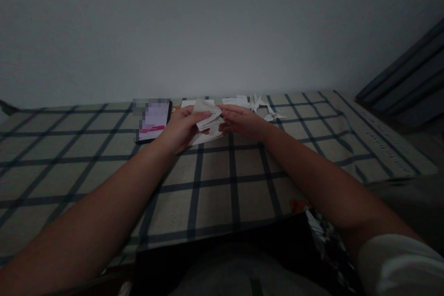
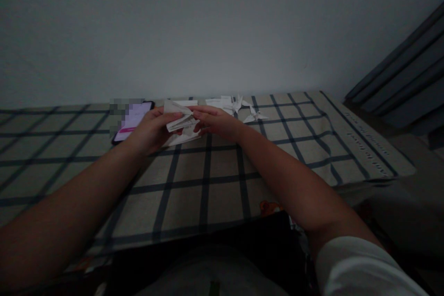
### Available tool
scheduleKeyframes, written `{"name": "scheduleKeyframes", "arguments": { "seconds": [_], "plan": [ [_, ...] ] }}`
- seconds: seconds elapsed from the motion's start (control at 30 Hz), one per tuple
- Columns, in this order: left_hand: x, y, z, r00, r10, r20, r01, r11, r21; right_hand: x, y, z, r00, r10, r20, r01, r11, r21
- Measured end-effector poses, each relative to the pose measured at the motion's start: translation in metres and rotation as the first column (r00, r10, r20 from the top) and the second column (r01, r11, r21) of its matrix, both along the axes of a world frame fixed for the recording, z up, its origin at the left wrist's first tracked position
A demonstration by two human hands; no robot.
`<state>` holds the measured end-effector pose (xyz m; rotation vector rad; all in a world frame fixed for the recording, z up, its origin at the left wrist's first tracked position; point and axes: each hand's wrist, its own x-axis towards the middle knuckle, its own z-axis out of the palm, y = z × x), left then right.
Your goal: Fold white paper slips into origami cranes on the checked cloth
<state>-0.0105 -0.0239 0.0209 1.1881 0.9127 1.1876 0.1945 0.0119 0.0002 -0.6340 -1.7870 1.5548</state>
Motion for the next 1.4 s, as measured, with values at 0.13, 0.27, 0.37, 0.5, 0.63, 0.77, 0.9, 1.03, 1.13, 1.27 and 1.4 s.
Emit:
{"name": "scheduleKeyframes", "arguments": {
  "seconds": [0.13,0.27,0.37,0.5,0.63,0.77,0.9,1.03,1.13,1.27,1.4],
  "plan": [
    [0.001,-0.002,0.000,1.000,-0.020,-0.003,0.020,1.000,-0.018,-0.002,0.002,-0.003,0.997,0.015,-0.077,-0.023,0.994,-0.109],
    [0.001,0.000,-0.004,1.000,-0.014,-0.015,0.014,1.000,-0.028,-0.004,0.002,-0.005,0.997,-0.013,-0.079,0.003,0.993,-0.120],
    [0.000,0.002,-0.009,0.996,0.006,-0.088,-0.005,1.000,0.011,-0.005,0.003,-0.006,0.995,-0.053,-0.084,0.042,0.991,-0.125],
    [-0.001,0.003,-0.011,0.985,0.028,-0.173,-0.013,0.996,0.090,-0.007,0.004,-0.007,0.994,-0.052,-0.093,0.040,0.992,-0.121],
    [0.001,0.000,-0.008,0.971,0.042,-0.236,-0.002,0.986,0.169,-0.008,0.007,-0.009,0.993,-0.056,-0.103,0.046,0.995,-0.090],
    [0.003,-0.002,-0.006,0.961,0.087,-0.262,-0.031,0.977,0.210,-0.008,0.007,-0.009,0.993,-0.057,-0.102,0.049,0.996,-0.077],
    [0.003,-0.001,-0.007,0.953,0.127,-0.275,-0.070,0.976,0.207,-0.008,0.006,-0.009,0.993,-0.059,-0.101,0.052,0.996,-0.074],
    [0.002,0.000,-0.008,0.953,0.133,-0.273,-0.080,0.977,0.196,-0.009,0.006,-0.011,0.991,-0.064,-0.118,0.054,0.994,-0.091],
    [0.002,0.000,-0.008,0.954,0.131,-0.268,-0.079,0.977,0.197,-0.010,0.008,-0.013,0.988,-0.084,-0.131,0.075,0.994,-0.074],
    [0.003,0.001,-0.009,0.951,0.137,-0.278,-0.084,0.977,0.197,-0.012,0.009,-0.013,0.986,-0.081,-0.148,0.076,0.996,-0.039],
    [0.003,0.002,-0.010,0.957,0.131,-0.258,-0.079,0.976,0.205,-0.013,0.007,-0.010,0.981,-0.092,-0.168,0.090,0.996,-0.019]
  ]
}}
